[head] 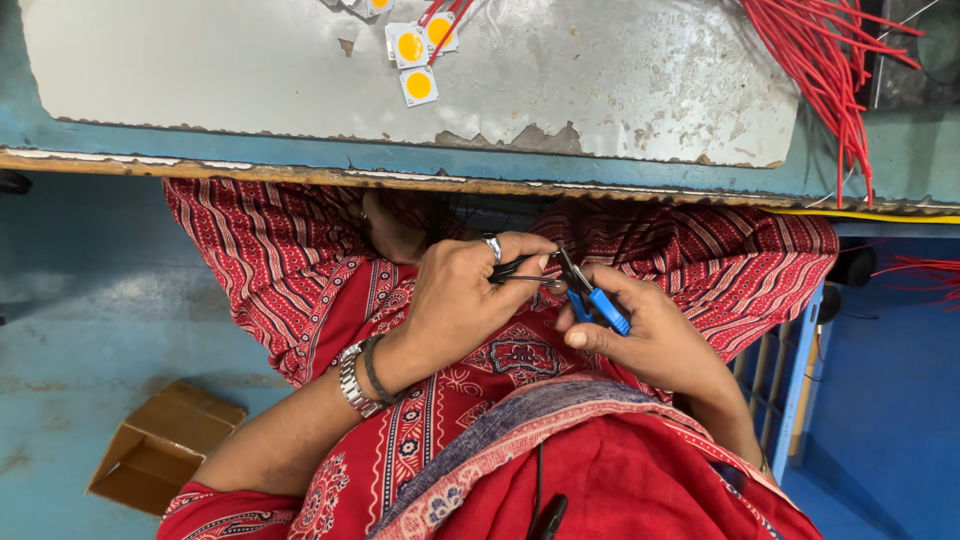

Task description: The person holds black wires and uses blue-handled wire strippers to strip insulation from the wire ends, working through a bundle one wire at a time. They then gather the stripped wires and dip the exposed ends into a small cup of paste held in the other hand.

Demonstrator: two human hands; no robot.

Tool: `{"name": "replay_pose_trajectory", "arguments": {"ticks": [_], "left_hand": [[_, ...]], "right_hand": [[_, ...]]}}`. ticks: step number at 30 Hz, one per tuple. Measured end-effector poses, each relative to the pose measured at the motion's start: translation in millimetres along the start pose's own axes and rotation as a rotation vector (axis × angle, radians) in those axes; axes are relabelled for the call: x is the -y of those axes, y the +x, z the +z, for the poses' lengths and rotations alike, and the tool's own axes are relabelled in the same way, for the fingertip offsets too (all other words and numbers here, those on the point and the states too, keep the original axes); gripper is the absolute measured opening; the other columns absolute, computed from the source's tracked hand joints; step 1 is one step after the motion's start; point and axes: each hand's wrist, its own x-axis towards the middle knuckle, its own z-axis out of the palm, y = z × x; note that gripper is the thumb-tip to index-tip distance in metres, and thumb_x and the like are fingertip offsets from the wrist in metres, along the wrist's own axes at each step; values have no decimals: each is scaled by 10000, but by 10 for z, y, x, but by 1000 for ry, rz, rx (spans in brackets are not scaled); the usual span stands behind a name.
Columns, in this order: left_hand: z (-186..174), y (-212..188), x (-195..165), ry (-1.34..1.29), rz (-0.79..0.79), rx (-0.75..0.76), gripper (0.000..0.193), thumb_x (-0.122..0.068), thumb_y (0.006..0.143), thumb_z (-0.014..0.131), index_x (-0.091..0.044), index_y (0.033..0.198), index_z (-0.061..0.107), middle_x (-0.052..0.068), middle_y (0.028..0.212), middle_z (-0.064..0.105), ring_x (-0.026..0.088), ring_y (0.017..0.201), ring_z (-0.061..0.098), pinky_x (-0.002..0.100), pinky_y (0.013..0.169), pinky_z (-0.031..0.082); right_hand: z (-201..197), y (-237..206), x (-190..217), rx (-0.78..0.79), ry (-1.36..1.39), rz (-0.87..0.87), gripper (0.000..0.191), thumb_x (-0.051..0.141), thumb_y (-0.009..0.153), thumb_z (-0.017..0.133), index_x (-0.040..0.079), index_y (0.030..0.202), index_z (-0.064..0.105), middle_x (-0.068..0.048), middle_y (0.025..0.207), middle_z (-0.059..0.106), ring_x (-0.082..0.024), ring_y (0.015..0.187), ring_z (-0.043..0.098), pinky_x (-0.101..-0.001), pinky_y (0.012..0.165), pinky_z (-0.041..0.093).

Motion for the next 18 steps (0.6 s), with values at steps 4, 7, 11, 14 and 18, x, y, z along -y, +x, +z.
{"name": "replay_pose_trajectory", "arguments": {"ticks": [4, 7, 11, 14, 18], "left_hand": [[-8, 3, 1, -9, 10, -2, 183, -193, 933, 717, -114, 1087, 776, 77, 655, 704, 141, 438, 598, 310, 436, 422], [-14, 0, -1, 3, 13, -3, 176, -199, 934, 724, -114, 1078, 780, 83, 651, 699, 150, 438, 598, 315, 439, 422], [-11, 7, -2, 20, 4, -4, 176, -204, 930, 731, -111, 1068, 787, 93, 623, 682, 165, 428, 592, 325, 437, 418], [-9, 9, 6, -34, 79, -35, 177, -202, 961, 714, -104, 1101, 760, 77, 787, 751, 138, 515, 654, 291, 476, 468], [1, -12, 41, -13, -10, 14, 175, -190, 936, 721, -105, 1077, 782, 78, 676, 721, 140, 457, 613, 295, 456, 438]], "right_hand": [[-5, 4, -1, 8, 17, 12, 379, 241, 836, 801, 56, 1129, 647, -11, 918, 753, -85, 840, 666, -281, 753, 562], [-11, 5, 13, 17, 23, 17, 374, 238, 833, 804, 53, 1115, 642, -10, 926, 759, -84, 840, 675, -283, 749, 569], [-12, 12, 46, 13, -6, 33, 362, 246, 827, 812, 51, 1084, 649, -6, 911, 759, -83, 821, 676, -283, 728, 568], [-5, 22, 60, 2, -17, 30, 394, 265, 808, 821, 68, 1104, 650, 5, 853, 732, -78, 772, 650, -280, 692, 552], [9, 42, 19, -73, -260, 64, 412, 275, 761, 894, 50, 1030, 677, -35, 743, 616, -113, 688, 557, -305, 624, 490]]}}
